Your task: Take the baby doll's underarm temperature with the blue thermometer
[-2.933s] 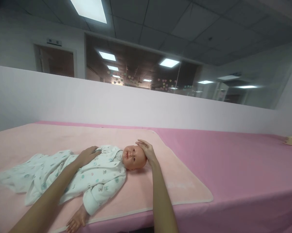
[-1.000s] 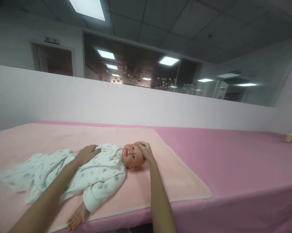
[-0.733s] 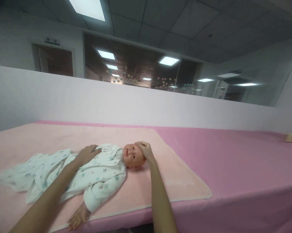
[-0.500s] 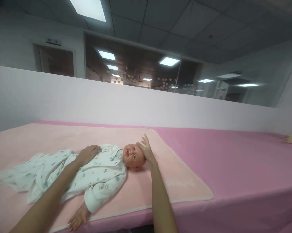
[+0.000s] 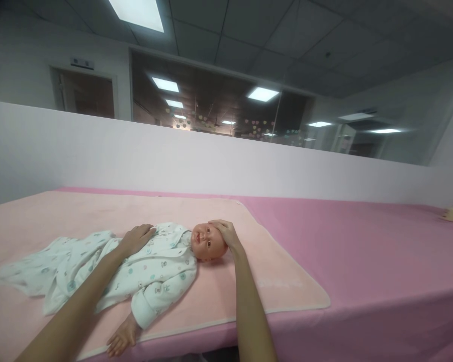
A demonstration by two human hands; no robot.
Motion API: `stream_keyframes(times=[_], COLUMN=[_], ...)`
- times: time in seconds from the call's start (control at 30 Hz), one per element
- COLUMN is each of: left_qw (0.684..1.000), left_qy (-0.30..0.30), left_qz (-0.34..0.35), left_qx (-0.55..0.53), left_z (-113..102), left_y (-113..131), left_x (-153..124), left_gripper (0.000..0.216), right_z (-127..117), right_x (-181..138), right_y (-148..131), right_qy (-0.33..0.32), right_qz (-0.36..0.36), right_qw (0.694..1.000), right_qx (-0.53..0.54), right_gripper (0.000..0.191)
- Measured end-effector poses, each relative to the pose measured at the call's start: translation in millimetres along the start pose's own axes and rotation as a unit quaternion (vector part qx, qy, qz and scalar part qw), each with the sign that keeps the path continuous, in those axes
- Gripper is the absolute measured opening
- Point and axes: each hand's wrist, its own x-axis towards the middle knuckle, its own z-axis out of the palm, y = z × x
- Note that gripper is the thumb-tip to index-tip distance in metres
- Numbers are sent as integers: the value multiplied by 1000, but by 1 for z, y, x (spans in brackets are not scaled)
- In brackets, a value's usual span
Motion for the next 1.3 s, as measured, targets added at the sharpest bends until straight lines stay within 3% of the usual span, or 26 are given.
stream_keyframes(times=[0.27,0.5,0.87,1.03,1.3], left_qw=[1000,1000,1000,1000,1000], left_qy=[-3,-3,-1,1,-6], left_qz=[0,-1,-5,-3,-2], left_qx=[0,5,5,2,-2], left_z=[-1,-2,0,0,-1], left_y=[0,1,0,0,1], left_x=[0,-1,0,1,-1], left_gripper=[49,49,49,48,50], right_z=[5,4,2,3,-1], right_x=[6,1,4,4,7], right_y=[3,-3,7,4,10], right_qy=[56,19,73,33,26], right_qz=[-8,28,-22,-3,-14], right_qw=[998,999,997,999,1000], right_qx=[2,1,-14,-7,0], right_gripper=[32,22,38,22,28])
